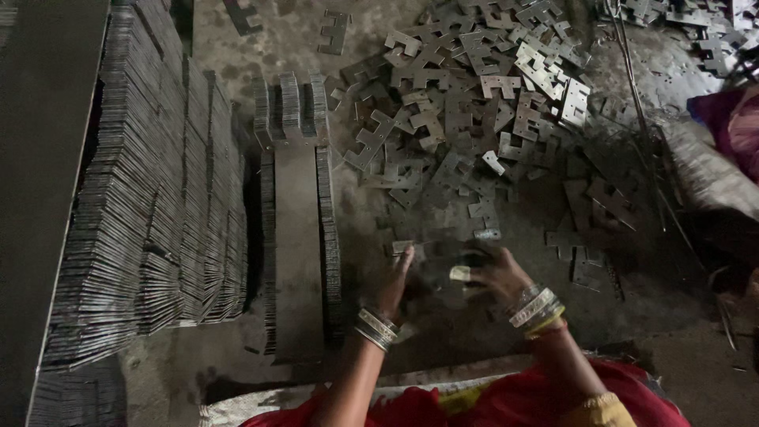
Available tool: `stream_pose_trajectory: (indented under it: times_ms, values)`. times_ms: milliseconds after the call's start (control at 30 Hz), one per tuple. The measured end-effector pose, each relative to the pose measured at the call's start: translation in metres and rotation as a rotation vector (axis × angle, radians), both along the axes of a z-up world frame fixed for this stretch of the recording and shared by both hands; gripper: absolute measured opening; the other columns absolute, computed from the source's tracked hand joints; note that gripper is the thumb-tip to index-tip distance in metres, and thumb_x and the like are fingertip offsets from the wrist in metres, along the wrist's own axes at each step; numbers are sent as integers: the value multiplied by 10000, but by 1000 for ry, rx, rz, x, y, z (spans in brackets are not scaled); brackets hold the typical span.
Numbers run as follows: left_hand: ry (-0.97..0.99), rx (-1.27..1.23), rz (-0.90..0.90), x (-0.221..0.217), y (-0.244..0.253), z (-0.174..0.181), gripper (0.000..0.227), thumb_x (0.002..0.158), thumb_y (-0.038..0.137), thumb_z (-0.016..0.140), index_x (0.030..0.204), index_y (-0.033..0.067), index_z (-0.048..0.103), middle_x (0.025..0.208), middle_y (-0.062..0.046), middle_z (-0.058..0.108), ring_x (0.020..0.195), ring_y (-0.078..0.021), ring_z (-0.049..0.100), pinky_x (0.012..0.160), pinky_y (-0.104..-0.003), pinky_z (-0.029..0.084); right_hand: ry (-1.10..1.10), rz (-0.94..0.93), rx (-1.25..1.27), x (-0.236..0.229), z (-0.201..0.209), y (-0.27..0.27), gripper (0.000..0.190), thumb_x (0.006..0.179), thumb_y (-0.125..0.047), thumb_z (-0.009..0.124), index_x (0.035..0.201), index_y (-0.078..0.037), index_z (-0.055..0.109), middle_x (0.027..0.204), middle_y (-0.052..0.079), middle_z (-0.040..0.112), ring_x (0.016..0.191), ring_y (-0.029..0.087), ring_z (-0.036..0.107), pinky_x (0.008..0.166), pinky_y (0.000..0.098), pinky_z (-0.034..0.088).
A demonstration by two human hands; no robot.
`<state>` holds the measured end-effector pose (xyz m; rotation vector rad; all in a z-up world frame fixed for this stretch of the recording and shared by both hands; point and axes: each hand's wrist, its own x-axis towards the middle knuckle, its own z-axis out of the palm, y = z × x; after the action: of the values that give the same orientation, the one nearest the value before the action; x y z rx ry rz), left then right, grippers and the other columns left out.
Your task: The person sits on the floor and repeatedly picks up small metal brackets from a pile, aligns them, and places them into a vertical stack. The person handles the parts one at a time, occasionally adjusting the stack to keep it aligned.
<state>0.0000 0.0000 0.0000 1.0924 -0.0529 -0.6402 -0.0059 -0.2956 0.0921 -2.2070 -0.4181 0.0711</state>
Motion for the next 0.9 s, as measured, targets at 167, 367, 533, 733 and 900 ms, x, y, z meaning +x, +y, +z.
stream_pose_trajectory:
  times_ms: [167, 367, 533, 733, 900]
  values:
    - [41, 84, 190, -8, -12, 60, 817, 933, 652, 534, 1512, 78, 487, 1568, -120, 497, 1479, -251, 423, 1222, -392, 310, 590, -647, -331, 42, 102, 47, 413, 925, -227, 660, 1304, -72, 609, 1174, 165, 750, 917, 312, 756, 756, 446, 646]
    - [153, -25, 261, -16, -8, 94, 795, 962, 595, 520, 1561, 80, 432, 1615, -108, 437, 1441, -220, 434, 1199, -404, 308, 216, -728, -871, 83, 51, 27, 610, 817, -360, 786, 1269, -36, 537, 1196, 218, 676, 1184, 388, 611, 923, 520, 540]
    - [-435, 196, 200, -25, 4, 91, 763, 1092, 544, 437, 1649, 66, 229, 1735, -92, 186, 1572, -217, 239, 1283, -382, 204, 419, -931, -347, 73, 45, 12, 576, 867, -432, 668, 1267, -33, 551, 1213, 218, 693, 1100, 387, 652, 842, 503, 552]
    - [152, -100, 150, -17, -2, 149, 540, 1044, 349, 572, 1446, -11, 554, 1482, -202, 556, 1337, -336, 502, 1126, -496, 404, 721, -816, -398, 28, 35, -17, 423, 969, -172, 648, 1382, -108, 587, 1224, 177, 728, 983, 314, 712, 750, 416, 591]
    - [334, -351, 49, -21, -2, 179, 559, 940, 284, 722, 1378, -29, 574, 1185, -189, 734, 1087, -385, 614, 969, -597, 429, 723, -817, 611, -21, -7, -82, 487, 917, -97, 628, 1400, -83, 564, 1165, 128, 718, 890, 235, 724, 675, 378, 617]
